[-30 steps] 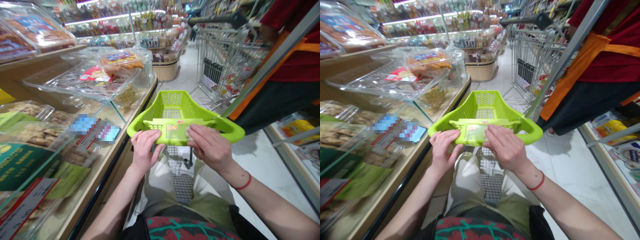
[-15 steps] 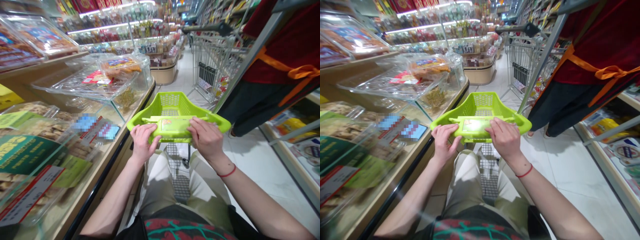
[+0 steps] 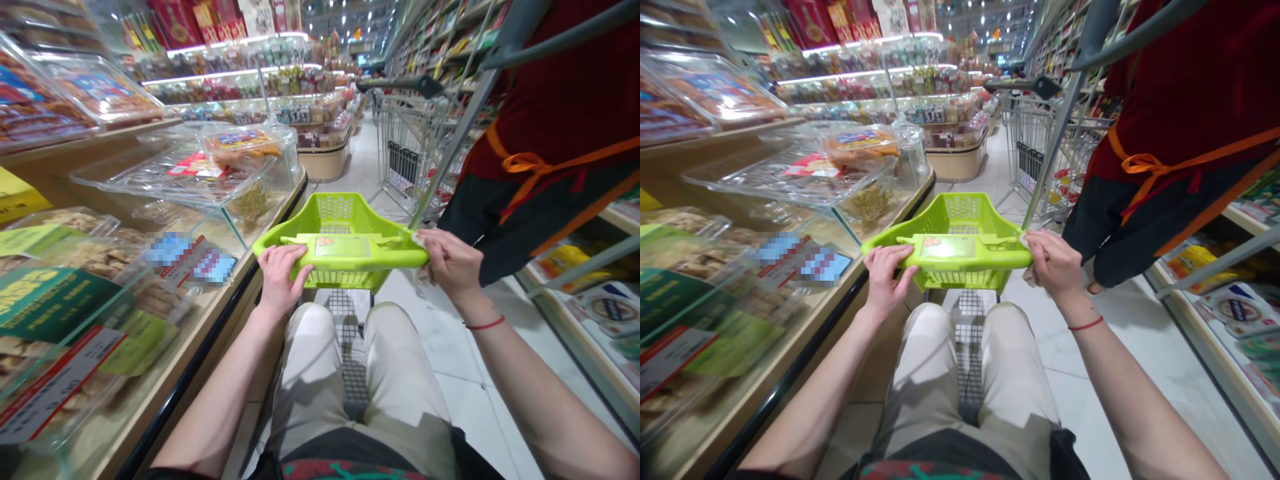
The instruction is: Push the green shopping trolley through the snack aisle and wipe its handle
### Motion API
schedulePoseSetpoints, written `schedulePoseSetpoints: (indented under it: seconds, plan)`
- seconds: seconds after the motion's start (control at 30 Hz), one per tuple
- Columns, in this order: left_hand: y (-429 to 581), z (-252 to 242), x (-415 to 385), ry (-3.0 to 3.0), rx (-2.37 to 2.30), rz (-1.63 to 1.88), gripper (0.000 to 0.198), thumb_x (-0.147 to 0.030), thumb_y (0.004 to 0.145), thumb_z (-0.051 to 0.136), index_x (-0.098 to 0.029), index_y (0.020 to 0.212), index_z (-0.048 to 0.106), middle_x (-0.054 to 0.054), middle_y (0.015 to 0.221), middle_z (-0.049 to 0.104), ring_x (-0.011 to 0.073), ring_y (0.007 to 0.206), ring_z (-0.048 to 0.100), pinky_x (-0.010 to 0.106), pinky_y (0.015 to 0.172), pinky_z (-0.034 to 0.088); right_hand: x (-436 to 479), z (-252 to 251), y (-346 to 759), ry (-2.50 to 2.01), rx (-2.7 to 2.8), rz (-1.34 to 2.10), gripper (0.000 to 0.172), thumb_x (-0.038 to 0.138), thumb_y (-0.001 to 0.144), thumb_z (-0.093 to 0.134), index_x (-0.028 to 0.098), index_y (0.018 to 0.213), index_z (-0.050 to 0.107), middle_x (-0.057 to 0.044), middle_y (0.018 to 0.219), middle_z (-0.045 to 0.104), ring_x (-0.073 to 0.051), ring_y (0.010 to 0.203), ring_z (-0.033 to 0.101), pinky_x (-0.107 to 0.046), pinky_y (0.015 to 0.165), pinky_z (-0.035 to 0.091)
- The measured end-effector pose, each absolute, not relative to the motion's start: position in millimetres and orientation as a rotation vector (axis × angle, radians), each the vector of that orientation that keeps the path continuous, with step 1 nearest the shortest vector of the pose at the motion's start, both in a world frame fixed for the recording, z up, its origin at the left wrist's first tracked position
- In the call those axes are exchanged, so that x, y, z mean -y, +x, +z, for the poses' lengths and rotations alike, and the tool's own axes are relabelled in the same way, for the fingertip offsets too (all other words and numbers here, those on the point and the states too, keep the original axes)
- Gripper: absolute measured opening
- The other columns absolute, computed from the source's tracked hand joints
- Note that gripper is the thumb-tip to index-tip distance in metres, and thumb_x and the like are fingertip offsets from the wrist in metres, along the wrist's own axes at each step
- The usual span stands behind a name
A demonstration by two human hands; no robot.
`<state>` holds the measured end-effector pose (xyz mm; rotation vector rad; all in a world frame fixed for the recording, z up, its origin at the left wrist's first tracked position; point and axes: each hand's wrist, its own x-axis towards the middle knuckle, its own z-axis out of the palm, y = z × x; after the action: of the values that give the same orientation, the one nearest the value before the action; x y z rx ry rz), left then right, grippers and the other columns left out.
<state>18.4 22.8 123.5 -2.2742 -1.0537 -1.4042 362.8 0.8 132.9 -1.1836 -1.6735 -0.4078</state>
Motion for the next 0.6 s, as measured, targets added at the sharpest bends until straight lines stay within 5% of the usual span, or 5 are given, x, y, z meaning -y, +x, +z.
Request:
schedulePoseSetpoints:
  seconds: [0.6]
  plan:
    - [26, 121, -21, -2.294, 1.167, -1.347, 0.027, -0.042, 0.095, 0.054, -0.022, 0.112, 0.061, 0.008, 0.111, 0.072, 0.0233, 0.106, 0.063, 0.044, 0.103, 0.032, 4, 143, 271, -1.354, 1.751, -0.574, 0.031, 0.036, 0.098, 0.049, 0.017, 0.102, 0.074, -0.010, 0.110, 0.076, -0.026, 0.097, 0.071, -0.040, 0.090, 0.052]
